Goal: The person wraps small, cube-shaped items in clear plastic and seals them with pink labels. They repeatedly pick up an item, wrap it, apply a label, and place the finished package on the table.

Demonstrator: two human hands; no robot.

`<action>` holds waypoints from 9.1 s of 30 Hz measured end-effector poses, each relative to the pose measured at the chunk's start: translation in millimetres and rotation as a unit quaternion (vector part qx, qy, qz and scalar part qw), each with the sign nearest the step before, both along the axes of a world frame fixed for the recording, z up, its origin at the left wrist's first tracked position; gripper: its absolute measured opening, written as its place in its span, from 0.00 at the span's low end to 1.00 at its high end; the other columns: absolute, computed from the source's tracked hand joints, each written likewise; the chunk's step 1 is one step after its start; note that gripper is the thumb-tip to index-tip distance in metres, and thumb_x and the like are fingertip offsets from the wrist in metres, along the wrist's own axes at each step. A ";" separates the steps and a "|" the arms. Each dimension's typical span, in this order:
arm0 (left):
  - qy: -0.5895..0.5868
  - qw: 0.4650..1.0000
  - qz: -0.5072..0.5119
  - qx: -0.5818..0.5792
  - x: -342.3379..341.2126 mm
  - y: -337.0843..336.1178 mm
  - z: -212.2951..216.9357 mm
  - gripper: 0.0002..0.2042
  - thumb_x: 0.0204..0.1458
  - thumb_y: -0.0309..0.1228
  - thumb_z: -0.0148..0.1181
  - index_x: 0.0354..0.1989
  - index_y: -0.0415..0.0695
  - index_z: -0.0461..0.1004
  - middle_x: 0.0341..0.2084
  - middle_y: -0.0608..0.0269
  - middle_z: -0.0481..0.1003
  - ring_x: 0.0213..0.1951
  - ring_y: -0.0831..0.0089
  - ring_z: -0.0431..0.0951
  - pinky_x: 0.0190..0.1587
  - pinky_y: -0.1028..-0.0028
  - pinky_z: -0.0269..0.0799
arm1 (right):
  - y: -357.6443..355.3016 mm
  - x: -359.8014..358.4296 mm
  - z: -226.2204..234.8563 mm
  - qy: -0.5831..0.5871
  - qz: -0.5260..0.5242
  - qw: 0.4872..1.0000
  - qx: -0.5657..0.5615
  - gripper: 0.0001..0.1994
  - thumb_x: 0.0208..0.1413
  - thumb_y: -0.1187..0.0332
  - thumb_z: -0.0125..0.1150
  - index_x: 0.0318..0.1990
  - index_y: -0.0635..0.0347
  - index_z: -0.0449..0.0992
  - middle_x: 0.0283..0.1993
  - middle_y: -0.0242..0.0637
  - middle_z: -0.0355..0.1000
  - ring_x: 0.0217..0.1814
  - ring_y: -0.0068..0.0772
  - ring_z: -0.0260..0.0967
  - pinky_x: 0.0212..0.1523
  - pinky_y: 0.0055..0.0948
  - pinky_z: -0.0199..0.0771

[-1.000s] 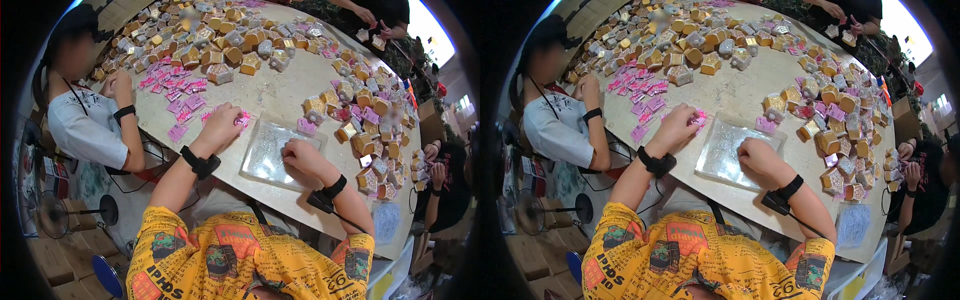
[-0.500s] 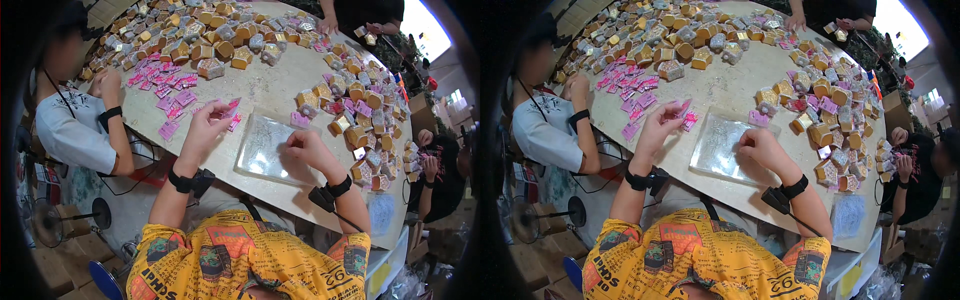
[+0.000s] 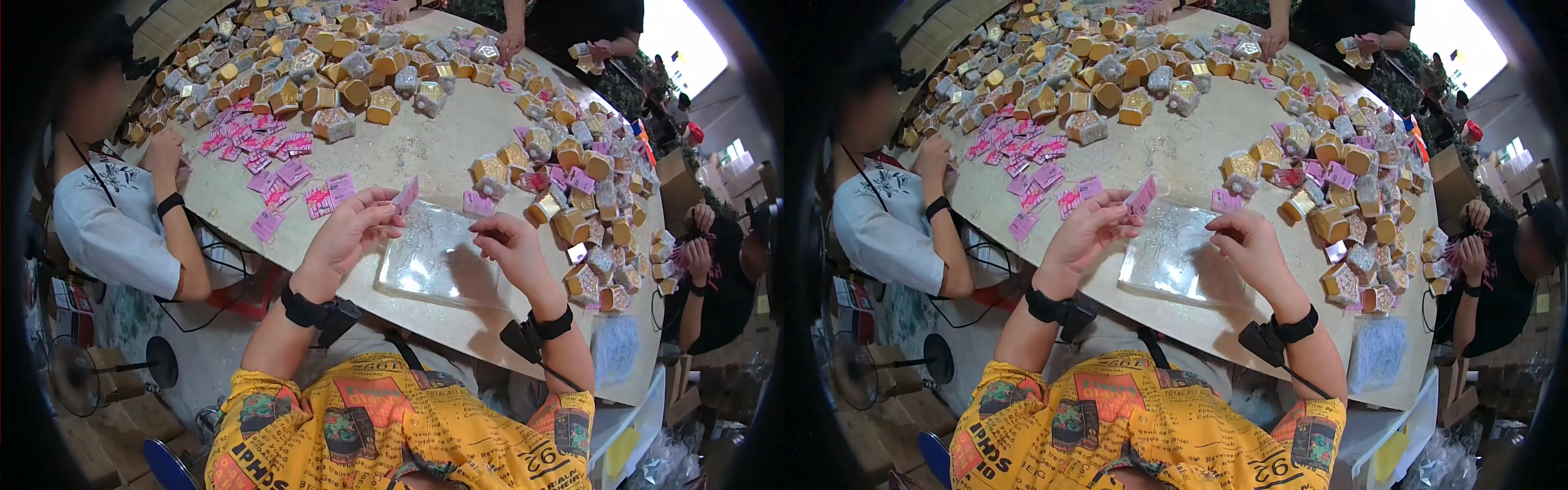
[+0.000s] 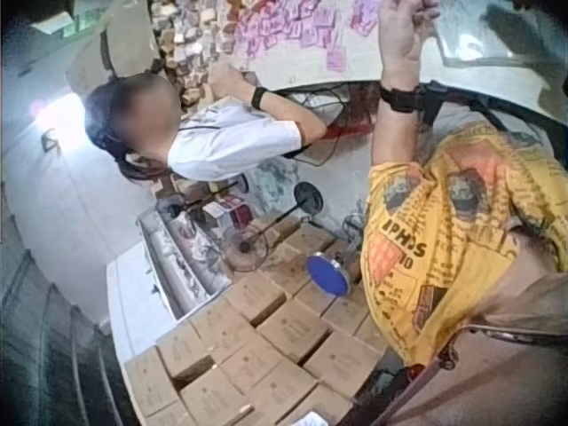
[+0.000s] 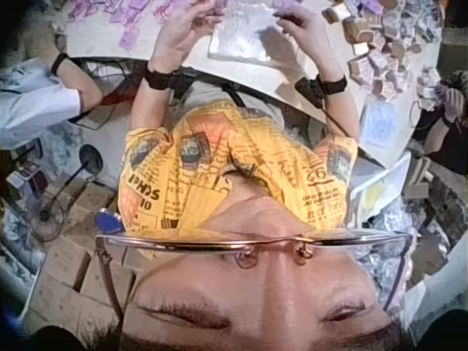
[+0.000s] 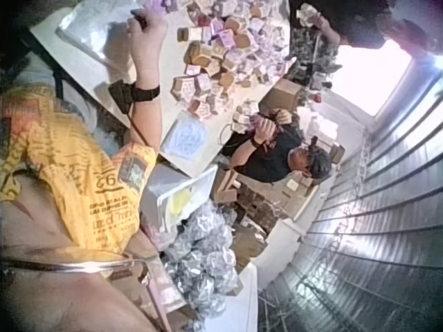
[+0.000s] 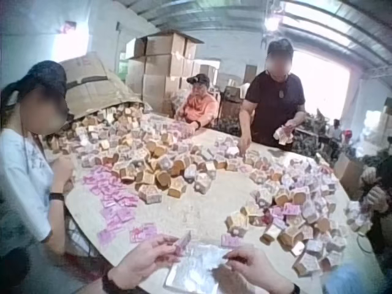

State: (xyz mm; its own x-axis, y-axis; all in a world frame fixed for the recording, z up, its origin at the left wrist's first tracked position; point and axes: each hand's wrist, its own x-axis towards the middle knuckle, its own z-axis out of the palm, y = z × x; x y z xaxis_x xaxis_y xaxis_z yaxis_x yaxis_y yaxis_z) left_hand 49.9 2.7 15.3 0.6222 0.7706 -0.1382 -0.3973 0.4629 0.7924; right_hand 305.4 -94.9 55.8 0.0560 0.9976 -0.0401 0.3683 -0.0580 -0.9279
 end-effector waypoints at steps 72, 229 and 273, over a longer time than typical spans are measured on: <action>0.151 0.972 0.001 0.181 23.8 -8.8 17.2 0.19 0.55 0.30 0.57 0.55 0.39 0.66 0.42 0.56 0.73 0.44 0.69 0.75 0.46 0.74 0.73 | 53.5 -7.2 30.2 0.191 0.053 0.980 -0.021 0.07 0.48 0.79 0.61 0.35 0.62 0.70 0.29 0.30 0.70 0.28 0.20 0.68 0.30 0.20 0.69; 0.417 0.658 0.220 0.587 6.9 25.5 35.1 0.28 0.37 0.20 0.62 0.52 0.49 0.67 0.41 0.57 0.70 0.46 0.55 0.69 0.48 0.62 0.68 | 79.5 -75.1 45.5 -0.562 0.131 0.721 0.383 0.04 0.40 0.75 0.56 0.26 0.61 0.69 0.28 0.39 0.67 0.29 0.38 0.72 0.27 0.34 0.74; 0.554 0.619 0.014 0.557 -14.5 37.0 -15.3 0.23 0.36 0.31 0.67 0.45 0.40 0.74 0.42 0.53 0.69 0.51 0.55 0.67 0.53 0.64 0.66 | 17.5 -8.1 -41.2 -0.383 0.098 0.916 0.068 0.09 0.45 0.70 0.65 0.33 0.63 0.76 0.34 0.46 0.71 0.38 0.50 0.71 0.39 0.40 0.71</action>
